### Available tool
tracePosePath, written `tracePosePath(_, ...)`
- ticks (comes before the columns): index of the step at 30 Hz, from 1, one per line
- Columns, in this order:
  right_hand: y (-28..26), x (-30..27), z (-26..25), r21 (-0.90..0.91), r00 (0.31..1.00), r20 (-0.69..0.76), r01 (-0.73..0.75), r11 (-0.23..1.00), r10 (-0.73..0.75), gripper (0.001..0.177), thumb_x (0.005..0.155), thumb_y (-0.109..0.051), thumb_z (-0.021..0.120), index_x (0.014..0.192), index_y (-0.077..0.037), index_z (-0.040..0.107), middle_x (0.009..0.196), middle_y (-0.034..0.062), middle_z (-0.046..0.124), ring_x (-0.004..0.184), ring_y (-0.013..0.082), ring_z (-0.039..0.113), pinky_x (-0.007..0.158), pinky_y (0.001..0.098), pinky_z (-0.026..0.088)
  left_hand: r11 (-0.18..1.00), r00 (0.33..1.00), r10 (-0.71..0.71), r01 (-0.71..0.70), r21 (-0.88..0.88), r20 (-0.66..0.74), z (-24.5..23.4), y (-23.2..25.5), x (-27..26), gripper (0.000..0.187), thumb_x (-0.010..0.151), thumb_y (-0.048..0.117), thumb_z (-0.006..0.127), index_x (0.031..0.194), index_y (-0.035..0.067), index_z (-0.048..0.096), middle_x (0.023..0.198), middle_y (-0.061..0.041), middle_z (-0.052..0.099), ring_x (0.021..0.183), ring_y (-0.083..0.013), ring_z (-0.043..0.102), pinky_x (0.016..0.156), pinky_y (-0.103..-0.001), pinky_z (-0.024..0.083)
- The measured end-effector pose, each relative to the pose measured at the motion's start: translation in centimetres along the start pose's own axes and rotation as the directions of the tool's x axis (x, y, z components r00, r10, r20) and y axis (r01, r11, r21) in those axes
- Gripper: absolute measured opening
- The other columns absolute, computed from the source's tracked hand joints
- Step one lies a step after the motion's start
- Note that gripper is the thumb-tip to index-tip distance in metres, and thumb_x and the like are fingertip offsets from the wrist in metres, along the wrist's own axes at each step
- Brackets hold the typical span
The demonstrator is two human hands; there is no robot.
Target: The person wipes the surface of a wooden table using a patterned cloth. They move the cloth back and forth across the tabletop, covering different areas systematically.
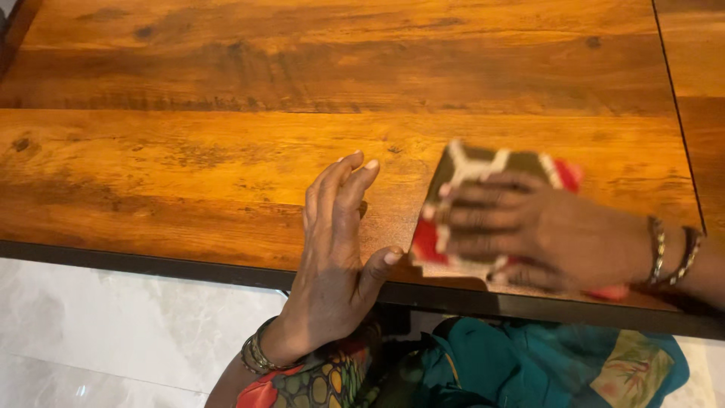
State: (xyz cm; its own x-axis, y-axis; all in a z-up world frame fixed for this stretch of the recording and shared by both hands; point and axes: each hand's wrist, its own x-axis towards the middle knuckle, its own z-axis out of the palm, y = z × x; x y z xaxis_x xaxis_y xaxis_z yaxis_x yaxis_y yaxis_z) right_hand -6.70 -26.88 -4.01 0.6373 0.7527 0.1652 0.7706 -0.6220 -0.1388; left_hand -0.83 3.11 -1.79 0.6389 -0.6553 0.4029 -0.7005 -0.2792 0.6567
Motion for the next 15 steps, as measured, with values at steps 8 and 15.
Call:
tracePosePath(8,3.3,-1.6,0.4,-0.114,0.977,-0.004,-0.214,0.97,0.215,0.056,0.095,-0.052,0.04,0.143,-0.027,0.049,0.159,0.0018,0.033,0.149,0.0223,0.026,0.119,0.0529,0.02,1.0,1.0,-0.002,0.002,0.001,0.017,0.1,-0.1,0.2,0.064,0.109,0.045,0.049,0.157,0.005,0.034,0.16,-0.027,0.035,0.15,-0.0457,0.035,0.114,-0.054,0.047)
tracePosePath(15,9.7,-6.6,0.9,-0.232,0.783,-0.128,-0.62,0.749,0.608,0.061,0.095,-0.045,0.047,0.149,-0.016,0.045,0.167,0.0093,0.029,0.153,0.0291,0.022,0.113,0.0628,0.02,0.989,0.988,0.062,-0.079,0.123,0.139,0.1,-0.1,0.7,0.039,0.1,0.036,0.061,0.12,0.003,0.066,0.124,-0.018,0.064,0.136,-0.0442,0.047,0.109,-0.058,0.04)
